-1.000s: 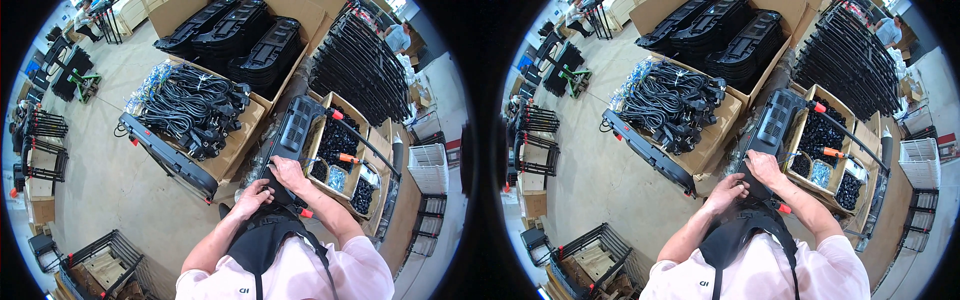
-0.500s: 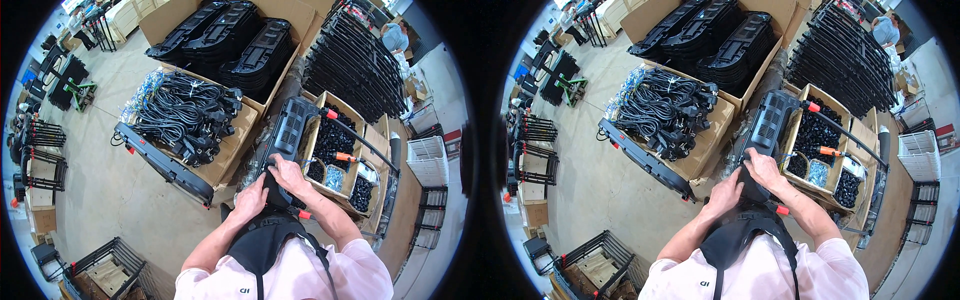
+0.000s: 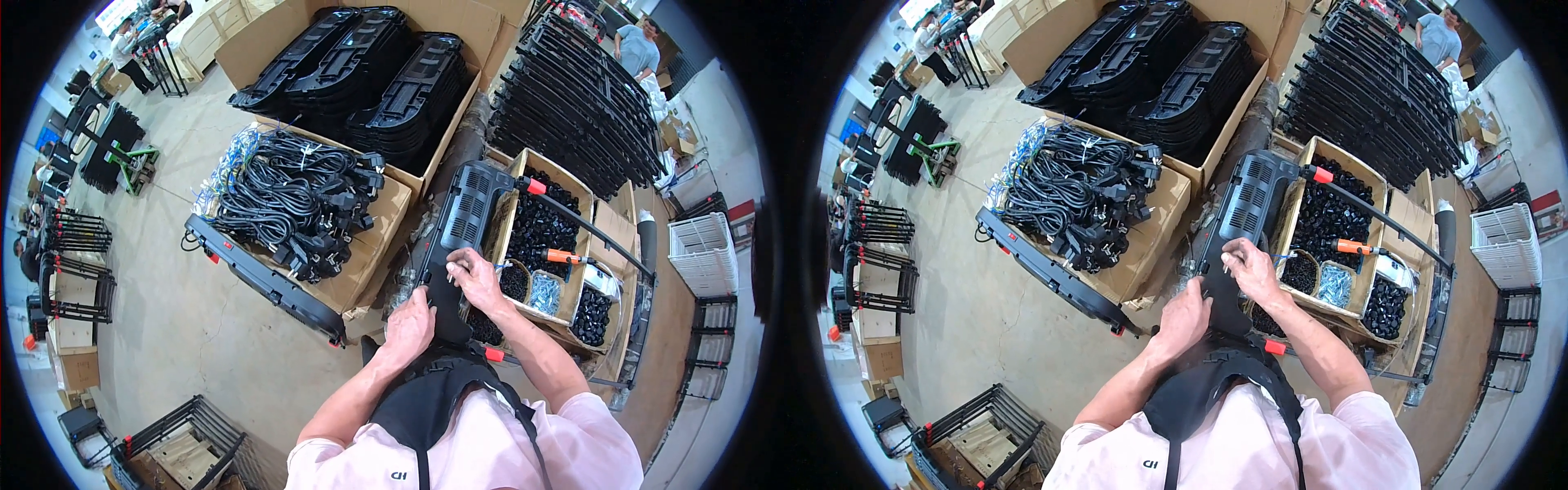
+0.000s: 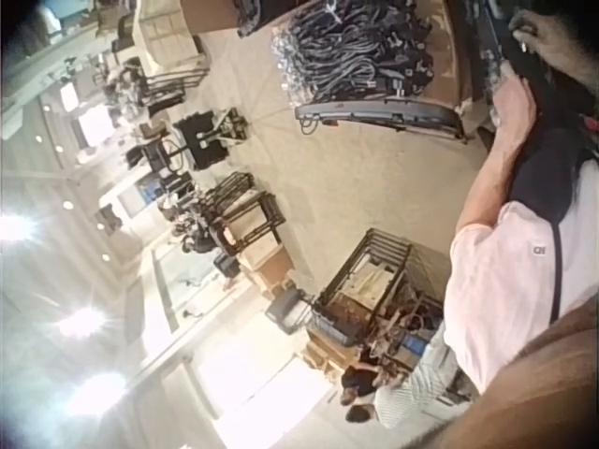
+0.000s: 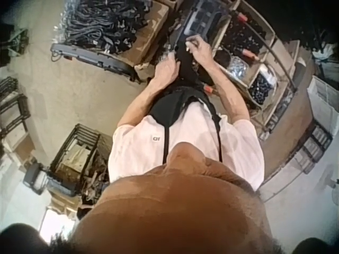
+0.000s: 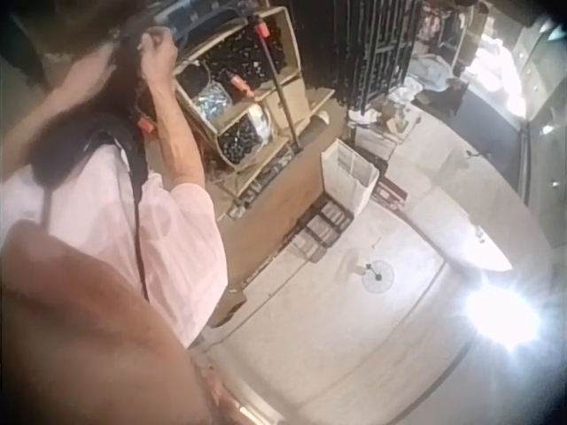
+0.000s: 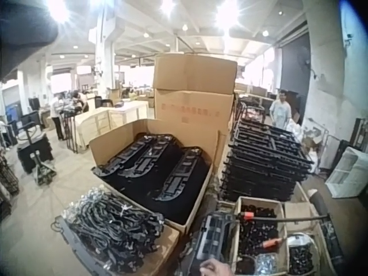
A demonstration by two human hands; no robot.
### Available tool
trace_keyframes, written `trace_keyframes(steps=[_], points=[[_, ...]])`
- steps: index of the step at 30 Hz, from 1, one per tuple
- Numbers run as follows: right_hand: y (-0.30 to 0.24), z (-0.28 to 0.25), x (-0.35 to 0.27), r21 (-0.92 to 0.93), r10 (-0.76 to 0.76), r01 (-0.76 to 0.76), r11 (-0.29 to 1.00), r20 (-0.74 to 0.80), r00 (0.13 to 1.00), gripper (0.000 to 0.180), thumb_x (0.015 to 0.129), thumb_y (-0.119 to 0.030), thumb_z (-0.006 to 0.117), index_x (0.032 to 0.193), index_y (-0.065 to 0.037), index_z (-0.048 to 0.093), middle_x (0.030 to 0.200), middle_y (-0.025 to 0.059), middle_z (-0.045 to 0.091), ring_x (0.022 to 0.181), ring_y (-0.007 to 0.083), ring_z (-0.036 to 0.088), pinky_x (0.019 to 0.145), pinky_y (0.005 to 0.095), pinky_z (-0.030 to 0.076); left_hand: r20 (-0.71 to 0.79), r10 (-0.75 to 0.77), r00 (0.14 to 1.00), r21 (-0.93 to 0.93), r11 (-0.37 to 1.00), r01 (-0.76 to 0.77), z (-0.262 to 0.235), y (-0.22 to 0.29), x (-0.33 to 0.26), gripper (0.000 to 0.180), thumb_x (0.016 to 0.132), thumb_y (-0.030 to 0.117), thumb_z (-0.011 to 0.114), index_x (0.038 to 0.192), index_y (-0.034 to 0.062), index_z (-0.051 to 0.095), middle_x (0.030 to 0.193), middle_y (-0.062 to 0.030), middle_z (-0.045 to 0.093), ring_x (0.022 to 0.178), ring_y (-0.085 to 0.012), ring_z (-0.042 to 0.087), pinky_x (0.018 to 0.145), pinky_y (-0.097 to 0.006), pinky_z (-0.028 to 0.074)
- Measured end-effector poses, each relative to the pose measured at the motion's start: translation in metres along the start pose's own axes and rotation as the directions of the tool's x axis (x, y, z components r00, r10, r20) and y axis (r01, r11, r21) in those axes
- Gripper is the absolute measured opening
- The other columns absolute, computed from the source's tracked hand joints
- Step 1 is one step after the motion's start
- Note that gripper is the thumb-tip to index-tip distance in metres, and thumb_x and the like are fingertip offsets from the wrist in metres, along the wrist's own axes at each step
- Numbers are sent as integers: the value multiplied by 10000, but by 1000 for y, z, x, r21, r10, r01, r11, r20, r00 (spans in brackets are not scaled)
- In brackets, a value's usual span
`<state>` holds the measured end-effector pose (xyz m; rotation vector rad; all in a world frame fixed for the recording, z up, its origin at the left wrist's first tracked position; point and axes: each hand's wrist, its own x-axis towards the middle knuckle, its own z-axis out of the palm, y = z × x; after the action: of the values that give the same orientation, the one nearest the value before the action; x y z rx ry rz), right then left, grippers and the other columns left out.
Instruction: Assembling a power tool component by connecting wires and securing parts with an electric screwdriver.
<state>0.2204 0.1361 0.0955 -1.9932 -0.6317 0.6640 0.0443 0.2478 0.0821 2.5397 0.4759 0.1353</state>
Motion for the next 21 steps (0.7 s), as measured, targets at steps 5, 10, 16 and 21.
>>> trace_keyframes(steps=[5,10,16,21], points=[[4,3,0,340,-34,44,939,-35,999,193,993,-143,751,1091,9,684,848,42,711,706,94,633,633,271,518,279,-235,931,-857,375,352,-3,7,21,360,1062,152,663,1326,-74,569,1065,-130,726,860,-140,692,779,-303,587],[-3,-2,-1,250,-62,78,965,-72,995,184,980,-133,766,1050,20,691,822,43,717,729,98,651,661,285,543,354,-179,918,-910,162,382,7,10,37,316,1086,146,623,1321,-57,566,1136,-144,734,917,-169,710,825,-314,594],[-16,-22,-2,-63,-144,139,988,-78,987,196,974,-168,754,1055,3,704,836,120,741,726,203,708,682,350,562,479,-122,869,-877,-116,467,13,21,53,267,1131,205,548,1280,-13,584,1149,-132,737,971,-188,733,878,-334,611],[-23,-46,-2,-433,-516,534,726,171,840,233,934,-177,715,1091,-7,731,1075,141,740,1032,328,696,949,437,549,567,-101,818,-797,-320,513,25,21,72,267,1148,269,511,1214,31,614,1131,-100,729,987,-200,740,906,-357,626]])
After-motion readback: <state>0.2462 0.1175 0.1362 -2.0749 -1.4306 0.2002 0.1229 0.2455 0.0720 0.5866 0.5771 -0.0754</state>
